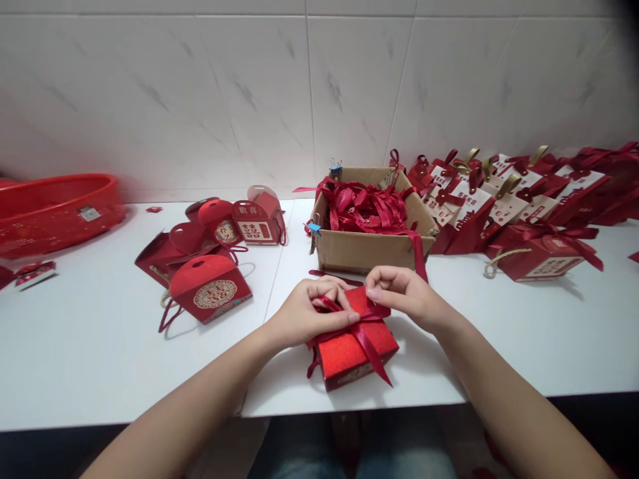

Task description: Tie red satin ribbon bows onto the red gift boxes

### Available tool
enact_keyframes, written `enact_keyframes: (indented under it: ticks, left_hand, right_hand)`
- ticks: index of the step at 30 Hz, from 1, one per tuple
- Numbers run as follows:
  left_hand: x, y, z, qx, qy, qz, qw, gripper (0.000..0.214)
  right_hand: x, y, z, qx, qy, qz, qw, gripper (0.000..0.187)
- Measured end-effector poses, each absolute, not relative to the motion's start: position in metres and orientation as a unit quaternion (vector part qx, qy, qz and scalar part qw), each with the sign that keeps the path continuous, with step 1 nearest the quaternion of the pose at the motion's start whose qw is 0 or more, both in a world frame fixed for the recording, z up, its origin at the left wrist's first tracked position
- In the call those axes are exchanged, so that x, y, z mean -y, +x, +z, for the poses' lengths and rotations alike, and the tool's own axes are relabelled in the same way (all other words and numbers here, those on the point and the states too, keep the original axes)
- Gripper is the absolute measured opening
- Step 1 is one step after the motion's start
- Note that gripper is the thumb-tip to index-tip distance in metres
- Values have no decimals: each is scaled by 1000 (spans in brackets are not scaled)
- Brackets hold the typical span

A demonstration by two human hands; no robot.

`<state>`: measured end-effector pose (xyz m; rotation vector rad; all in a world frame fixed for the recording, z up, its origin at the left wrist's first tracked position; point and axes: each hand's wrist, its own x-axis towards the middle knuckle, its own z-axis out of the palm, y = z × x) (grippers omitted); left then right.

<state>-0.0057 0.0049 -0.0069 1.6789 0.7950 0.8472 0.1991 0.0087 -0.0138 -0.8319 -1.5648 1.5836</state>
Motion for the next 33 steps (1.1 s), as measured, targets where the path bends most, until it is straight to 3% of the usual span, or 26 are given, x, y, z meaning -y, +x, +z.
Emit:
enact_keyframes:
  ticks: [4, 7, 16, 24, 33]
  left_hand:
    - [-9, -13, -6, -281, 665, 343, 601, 24]
    - [-12, -18, -3, -240, 650, 314, 650, 26]
    - [-16, -22, -1, -209, 699, 321, 604, 11]
    - [-14, -18, -5, -270, 659, 375, 593, 16]
    - [-14, -21, -7, -262, 611, 351, 659, 16]
  right_hand:
    - [-9, 198, -17, 611, -325, 602, 399, 23]
    - [-7, 197, -18, 612, -329, 591, 410, 22]
    - [-3, 197, -12, 617, -343, 575, 414, 24]
    - [-3, 196, -16, 615, -349, 586, 397, 26]
    - [-4, 196, -18, 614, -353, 584, 397, 25]
